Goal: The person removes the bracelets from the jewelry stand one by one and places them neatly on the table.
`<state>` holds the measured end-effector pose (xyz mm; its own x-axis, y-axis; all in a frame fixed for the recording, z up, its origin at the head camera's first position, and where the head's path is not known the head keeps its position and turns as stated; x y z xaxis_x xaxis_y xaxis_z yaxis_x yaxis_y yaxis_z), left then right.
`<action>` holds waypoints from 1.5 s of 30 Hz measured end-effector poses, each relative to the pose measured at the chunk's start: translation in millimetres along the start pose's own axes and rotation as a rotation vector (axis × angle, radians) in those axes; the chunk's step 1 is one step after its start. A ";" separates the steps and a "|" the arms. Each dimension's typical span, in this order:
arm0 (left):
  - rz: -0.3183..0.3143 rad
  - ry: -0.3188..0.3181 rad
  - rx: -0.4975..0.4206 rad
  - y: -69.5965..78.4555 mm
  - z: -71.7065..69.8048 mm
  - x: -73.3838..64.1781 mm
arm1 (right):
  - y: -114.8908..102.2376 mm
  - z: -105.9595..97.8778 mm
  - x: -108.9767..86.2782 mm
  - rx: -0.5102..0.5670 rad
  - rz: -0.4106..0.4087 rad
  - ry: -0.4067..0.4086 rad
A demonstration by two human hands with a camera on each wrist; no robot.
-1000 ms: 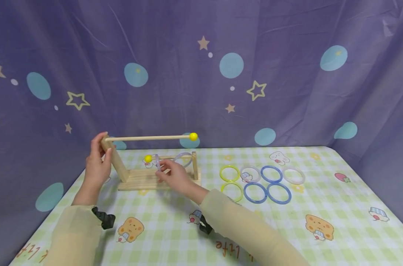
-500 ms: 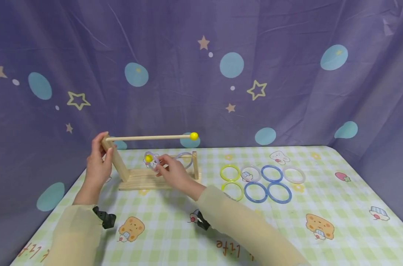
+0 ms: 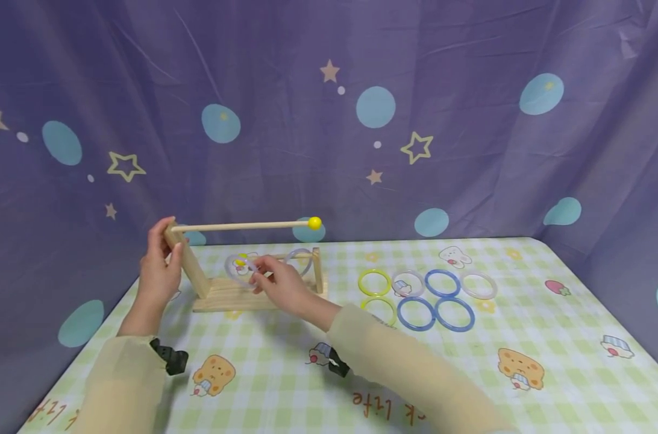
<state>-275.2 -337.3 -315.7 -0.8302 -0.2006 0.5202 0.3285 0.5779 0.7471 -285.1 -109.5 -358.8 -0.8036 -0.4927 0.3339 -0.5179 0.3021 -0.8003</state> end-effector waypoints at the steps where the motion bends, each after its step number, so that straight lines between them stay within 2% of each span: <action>1: 0.001 -0.001 0.003 -0.4 0.2 -0.2 | -1.8 -2.0 -1.8 -0.004 -0.006 -0.009; 10: 0.024 0.001 0.014 -0.6 -2.9 -0.1 | -15.3 -23.0 -23.3 -0.037 -0.065 -0.093; 17: 0.014 -0.023 0.011 0.2 -3.5 -0.3 | -10.3 -36.3 -42.9 -0.066 -0.069 -0.169; 20: 0.015 -0.023 0.016 0.5 -2.8 0.1 | -7.9 -46.0 -52.0 -0.099 -0.099 -0.179; 26: 0.018 -0.028 0.020 0.7 -1.0 1.1 | 2.4 -72.1 -70.8 -0.136 -0.168 -0.161; 32: 0.017 -0.023 0.021 1.0 -1.2 1.0 | 12.7 -102.4 -89.6 -0.224 -0.205 -0.113; 36: 0.023 -0.027 0.021 0.7 -0.3 0.2 | 19.6 -122.5 -103.5 -0.263 -0.194 -0.088; 45: 0.039 -0.028 0.022 0.7 0.8 -0.6 | 34.4 -170.4 -130.3 -0.270 -0.137 -0.012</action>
<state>-274.8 -336.2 -315.8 -0.8294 -0.1554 0.5367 0.3513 0.6018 0.7172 -248.3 104.2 -345.0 -0.7185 -0.5527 0.4223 -0.6814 0.4375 -0.5868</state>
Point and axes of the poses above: each hand's wrist, its own x-axis towards the middle knuckle, its own z-axis out of the palm, y = z × x, the point moved 4 cm from there along x, towards the middle knuckle, and after that the axes turned 7 degrees about -x, right-handed, at the moved point
